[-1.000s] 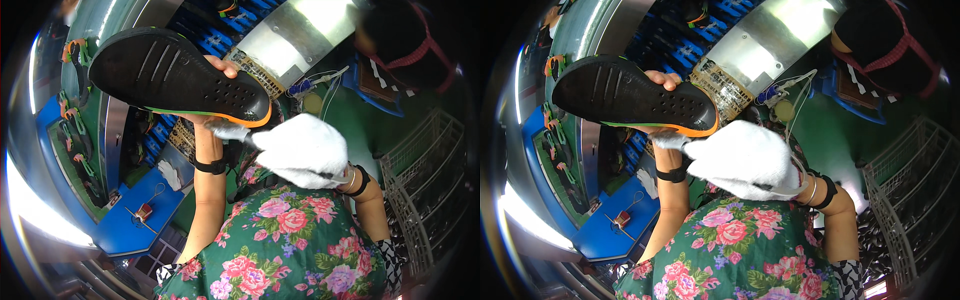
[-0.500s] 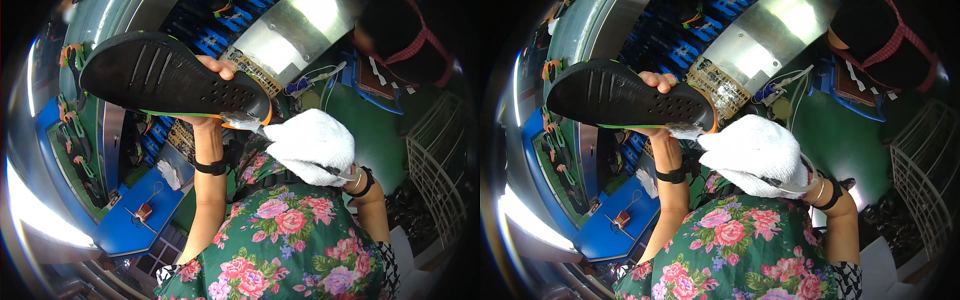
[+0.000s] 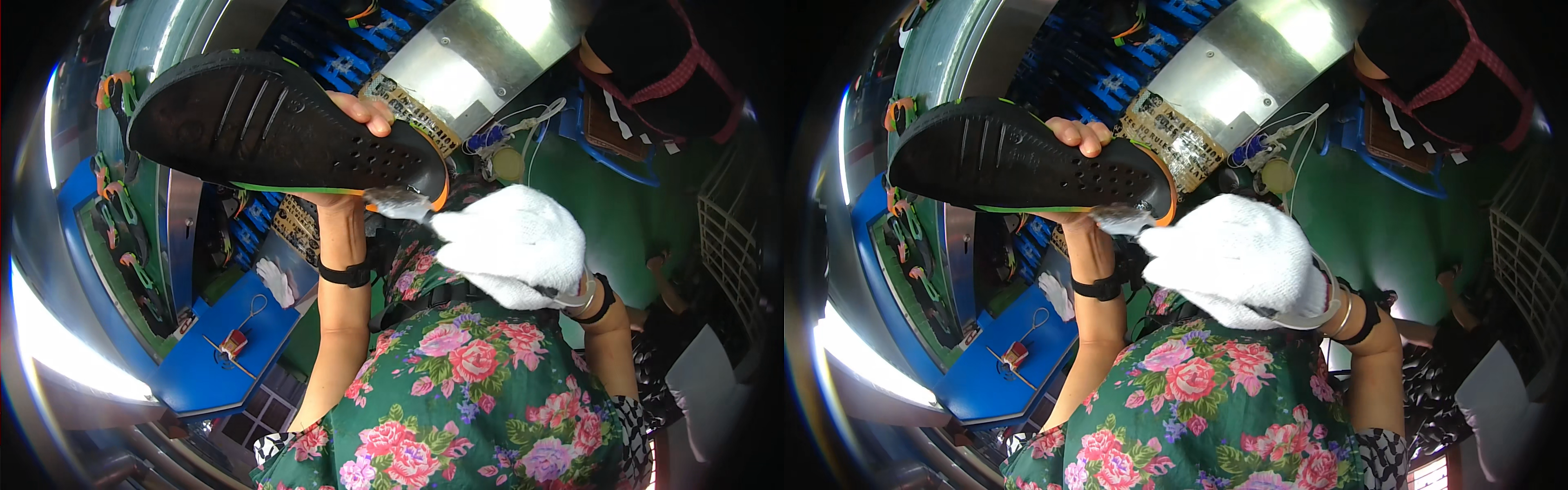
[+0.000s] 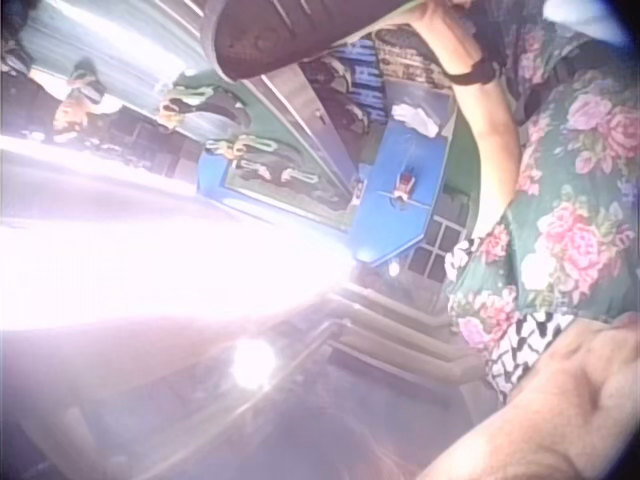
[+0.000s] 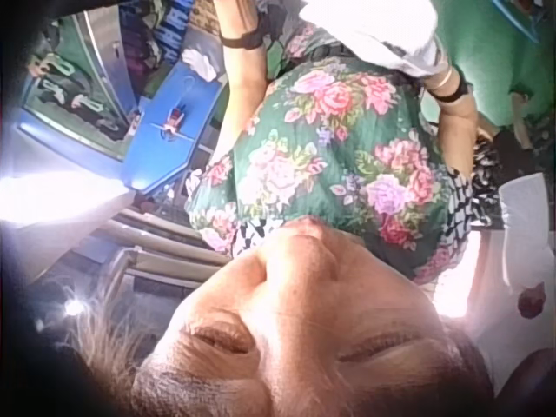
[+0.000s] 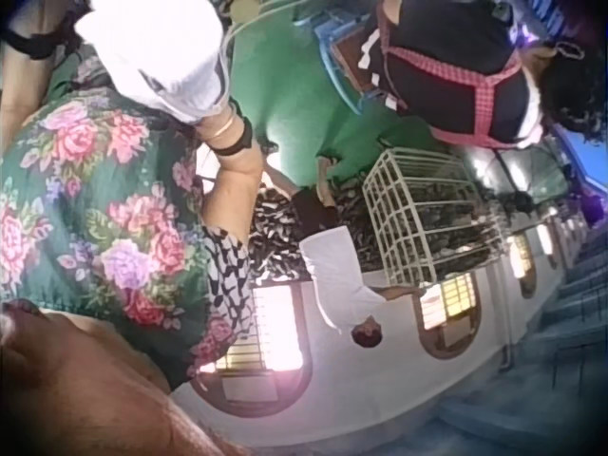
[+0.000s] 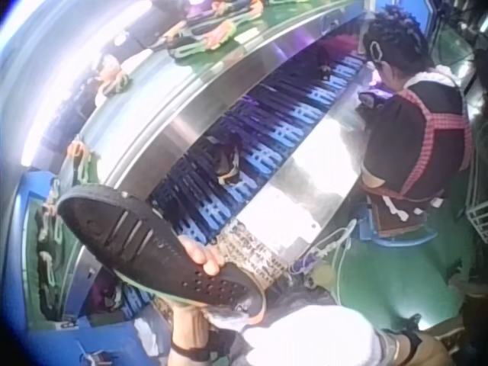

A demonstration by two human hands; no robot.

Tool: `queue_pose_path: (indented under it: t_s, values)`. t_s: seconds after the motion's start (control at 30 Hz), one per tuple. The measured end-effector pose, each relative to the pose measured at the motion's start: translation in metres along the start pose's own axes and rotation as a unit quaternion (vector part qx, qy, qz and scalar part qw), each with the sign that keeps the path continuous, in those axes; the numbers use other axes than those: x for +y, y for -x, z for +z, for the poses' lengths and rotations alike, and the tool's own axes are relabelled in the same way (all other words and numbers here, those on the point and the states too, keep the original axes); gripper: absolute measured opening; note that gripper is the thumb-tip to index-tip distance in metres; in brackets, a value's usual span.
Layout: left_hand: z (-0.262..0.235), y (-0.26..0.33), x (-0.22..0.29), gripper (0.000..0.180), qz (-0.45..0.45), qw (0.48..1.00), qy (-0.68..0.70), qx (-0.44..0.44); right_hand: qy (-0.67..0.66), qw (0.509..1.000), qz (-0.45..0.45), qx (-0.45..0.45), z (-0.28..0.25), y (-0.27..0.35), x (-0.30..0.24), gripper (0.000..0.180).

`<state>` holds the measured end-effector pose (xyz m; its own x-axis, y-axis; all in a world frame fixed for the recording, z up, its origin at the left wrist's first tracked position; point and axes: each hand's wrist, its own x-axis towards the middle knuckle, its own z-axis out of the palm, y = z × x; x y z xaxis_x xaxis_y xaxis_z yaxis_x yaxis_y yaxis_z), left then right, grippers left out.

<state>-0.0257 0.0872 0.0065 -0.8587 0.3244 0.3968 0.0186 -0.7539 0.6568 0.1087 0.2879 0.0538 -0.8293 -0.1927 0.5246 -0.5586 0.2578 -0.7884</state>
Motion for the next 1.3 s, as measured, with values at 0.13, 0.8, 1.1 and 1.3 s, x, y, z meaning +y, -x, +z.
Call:
queue_pose_path:
  t_s: [0.13,0.8,1.1,1.3]
  values:
    - [0.005,-0.007,-0.002,0.082,-0.021,0.999,-0.024,-0.011,-0.001,1.0,-0.004,0.007,-0.004,0.001,-0.001,0.022]
    - [0.003,-0.017,-0.002,0.075,-0.03,0.998,-0.042,-0.025,0.025,0.999,0.033,0.012,-0.007,-0.012,0.002,0.025]
    - [-0.004,-0.019,0.001,0.062,-0.033,0.996,-0.073,-0.048,-0.039,0.991,0.126,0.008,-0.013,-0.018,0.003,0.023]
    - [-0.002,-0.016,-0.005,0.064,-0.033,0.998,-0.037,-0.037,-0.018,0.999,0.017,0.02,-0.001,-0.01,0.009,0.025]
